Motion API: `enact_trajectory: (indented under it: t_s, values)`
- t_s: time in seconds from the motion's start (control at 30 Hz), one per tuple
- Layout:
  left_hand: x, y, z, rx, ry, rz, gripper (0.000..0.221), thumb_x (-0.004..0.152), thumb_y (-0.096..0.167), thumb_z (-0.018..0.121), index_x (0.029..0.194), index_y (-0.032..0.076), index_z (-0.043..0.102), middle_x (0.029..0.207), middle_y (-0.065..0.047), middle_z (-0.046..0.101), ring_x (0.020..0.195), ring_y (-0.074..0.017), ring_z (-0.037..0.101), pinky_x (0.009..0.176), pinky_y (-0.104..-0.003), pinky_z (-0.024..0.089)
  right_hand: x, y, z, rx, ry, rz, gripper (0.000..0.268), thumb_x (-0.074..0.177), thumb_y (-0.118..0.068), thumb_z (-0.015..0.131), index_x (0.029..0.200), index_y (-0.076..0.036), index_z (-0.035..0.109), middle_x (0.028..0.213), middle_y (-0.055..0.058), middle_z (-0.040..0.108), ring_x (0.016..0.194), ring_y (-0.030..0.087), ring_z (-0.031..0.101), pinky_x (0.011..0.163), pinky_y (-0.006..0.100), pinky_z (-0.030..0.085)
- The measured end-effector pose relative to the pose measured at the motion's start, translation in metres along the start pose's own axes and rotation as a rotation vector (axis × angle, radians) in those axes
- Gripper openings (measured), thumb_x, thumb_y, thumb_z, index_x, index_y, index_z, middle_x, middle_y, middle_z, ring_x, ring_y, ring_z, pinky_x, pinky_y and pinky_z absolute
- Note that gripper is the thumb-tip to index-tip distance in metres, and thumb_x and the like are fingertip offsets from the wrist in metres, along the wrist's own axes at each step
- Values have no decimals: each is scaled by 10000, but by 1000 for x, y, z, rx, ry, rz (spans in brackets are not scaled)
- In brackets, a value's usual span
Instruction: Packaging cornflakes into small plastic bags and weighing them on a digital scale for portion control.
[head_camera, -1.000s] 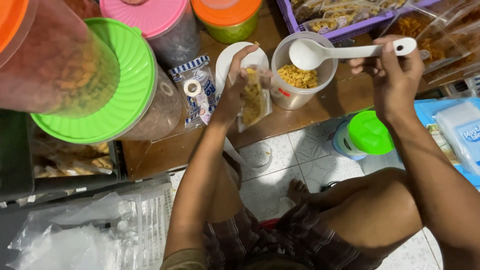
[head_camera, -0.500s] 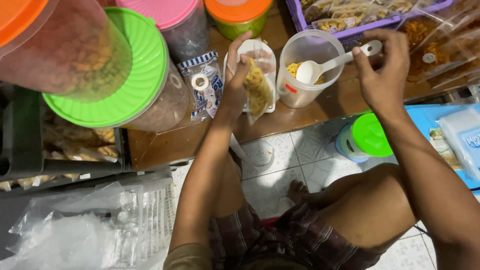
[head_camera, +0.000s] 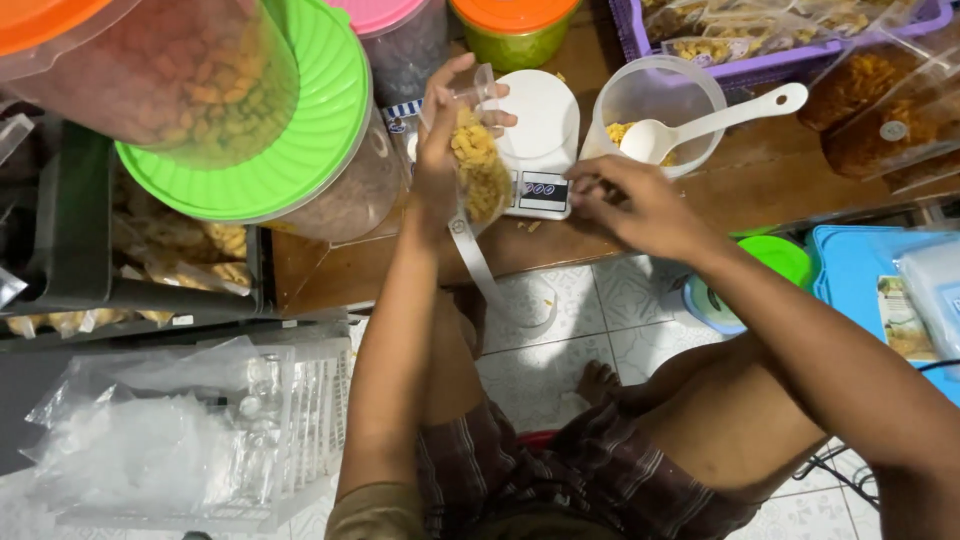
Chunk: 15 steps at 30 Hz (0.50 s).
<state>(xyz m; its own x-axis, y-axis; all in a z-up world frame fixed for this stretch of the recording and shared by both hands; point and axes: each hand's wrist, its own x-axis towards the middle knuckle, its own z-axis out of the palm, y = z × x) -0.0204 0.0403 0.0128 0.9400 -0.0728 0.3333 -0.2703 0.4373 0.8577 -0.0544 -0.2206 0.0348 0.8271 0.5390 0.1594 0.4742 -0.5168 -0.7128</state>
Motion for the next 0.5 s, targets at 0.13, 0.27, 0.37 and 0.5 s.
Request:
enact_trajectory:
  t_s: [0.13,0.27,0.37,0.5]
  values:
    - [1,-5,-25,42,-21,-126,671,952,678,502,1401,180,472,1223,-188,679,947,-262,731,937,-419,544,18,17,29,289,-66,255,449,1009,-213,659,1429,-100,549,1010,6,630,883,92,585,809,246,467]
    - [3,-14,-39,75,30,-195,715,914,688,498,1396,161,486,1174,-161,707,914,-254,738,909,-391,544,31,8,34,429,-107,472,830,916,-529,548,1618,-232,217,1682,101,322,1450,242,470,1168,378,354]
    - [8,-27,-50,37,44,-177,715,905,708,521,1419,215,464,1127,-157,705,900,-256,730,879,-426,596,32,23,49,516,-71,466,879,969,-390,579,1639,-220,36,1744,111,79,1581,316,219,1222,442,303]
    - [9,-17,-41,33,150,-205,676,889,639,562,1372,173,478,849,-38,639,711,-163,616,727,-339,550,26,25,55,492,19,339,954,941,-259,678,1600,-52,20,1707,155,126,1573,270,164,1273,410,169]
